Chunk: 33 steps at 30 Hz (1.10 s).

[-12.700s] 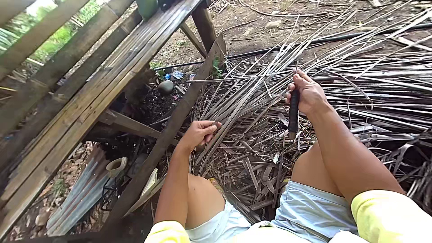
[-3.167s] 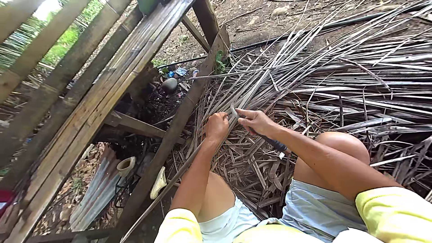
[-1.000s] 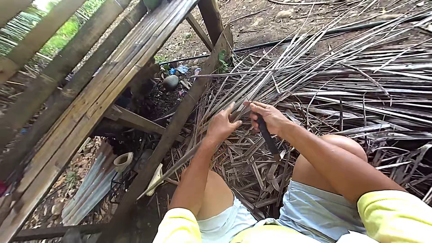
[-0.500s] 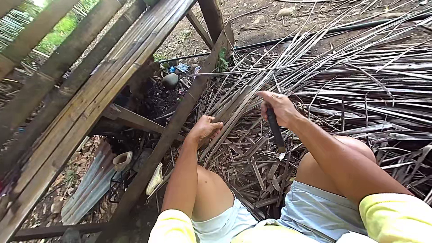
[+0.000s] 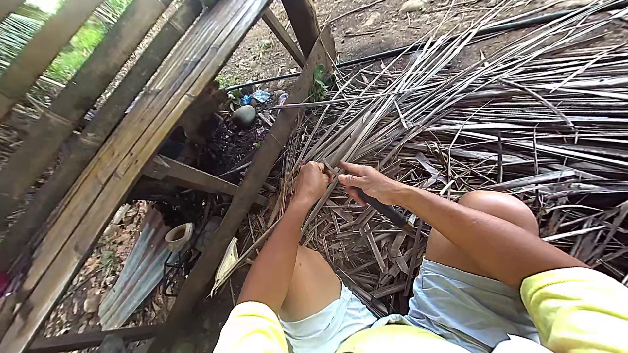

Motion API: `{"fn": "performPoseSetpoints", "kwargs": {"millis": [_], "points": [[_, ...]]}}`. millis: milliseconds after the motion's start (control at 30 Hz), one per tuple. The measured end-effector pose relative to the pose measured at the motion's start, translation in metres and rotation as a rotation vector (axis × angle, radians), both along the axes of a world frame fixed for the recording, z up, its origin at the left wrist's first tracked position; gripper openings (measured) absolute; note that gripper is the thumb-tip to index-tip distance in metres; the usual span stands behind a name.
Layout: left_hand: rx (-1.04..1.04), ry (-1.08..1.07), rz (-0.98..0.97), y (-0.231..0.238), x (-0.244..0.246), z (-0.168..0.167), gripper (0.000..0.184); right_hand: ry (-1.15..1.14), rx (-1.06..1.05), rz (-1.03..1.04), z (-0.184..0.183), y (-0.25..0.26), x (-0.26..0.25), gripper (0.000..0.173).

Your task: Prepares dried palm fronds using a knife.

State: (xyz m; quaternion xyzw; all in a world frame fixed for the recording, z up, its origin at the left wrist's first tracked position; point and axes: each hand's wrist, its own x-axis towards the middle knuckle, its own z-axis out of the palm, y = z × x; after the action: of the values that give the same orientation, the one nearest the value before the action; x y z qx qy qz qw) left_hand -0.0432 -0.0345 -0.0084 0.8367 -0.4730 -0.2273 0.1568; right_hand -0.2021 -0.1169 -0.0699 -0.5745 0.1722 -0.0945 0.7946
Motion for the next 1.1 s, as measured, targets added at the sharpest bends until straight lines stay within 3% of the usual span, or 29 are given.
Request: {"fn": "performPoseSetpoints", "kwargs": {"millis": [133,333,400,567,700,800,867,1000,1100], "points": [[0.041,-0.215,-0.074,0.002,-0.013,0.002,0.018,0.016,0.017,-0.007,0.002,-0.002,0.001,0.037],[-0.012,-0.368,-0.160,0.009,-0.028,-0.005,0.026,0.058,0.009,-0.138,-0.006,-0.001,0.010,0.024],[0.012,-0.305,-0.111,0.007,-0.030,-0.002,0.025,0.063,-0.029,-0.153,-0.006,-0.003,0.011,0.026],[0.038,-0.189,-0.020,0.002,-0.013,0.002,0.025,0.065,-0.101,-0.042,-0.003,-0.004,0.006,0.052],[-0.007,-0.274,-0.081,0.006,-0.014,-0.005,0.023,0.103,-0.195,-0.050,-0.005,-0.003,0.005,0.046],[-0.001,-0.343,-0.112,0.008,-0.025,-0.005,0.024,0.141,-0.408,-0.077,-0.008,-0.005,0.009,0.033],[0.002,-0.370,-0.116,0.008,-0.028,-0.006,0.023,0.179,-0.497,-0.080,-0.008,-0.007,0.010,0.035],[0.012,-0.294,-0.042,0.006,-0.017,0.003,0.026,0.161,-0.340,-0.020,0.001,-0.005,0.008,0.048],[0.012,-0.321,-0.074,0.009,-0.017,-0.001,0.027,0.222,-0.519,-0.017,-0.003,-0.007,0.008,0.049]]}}
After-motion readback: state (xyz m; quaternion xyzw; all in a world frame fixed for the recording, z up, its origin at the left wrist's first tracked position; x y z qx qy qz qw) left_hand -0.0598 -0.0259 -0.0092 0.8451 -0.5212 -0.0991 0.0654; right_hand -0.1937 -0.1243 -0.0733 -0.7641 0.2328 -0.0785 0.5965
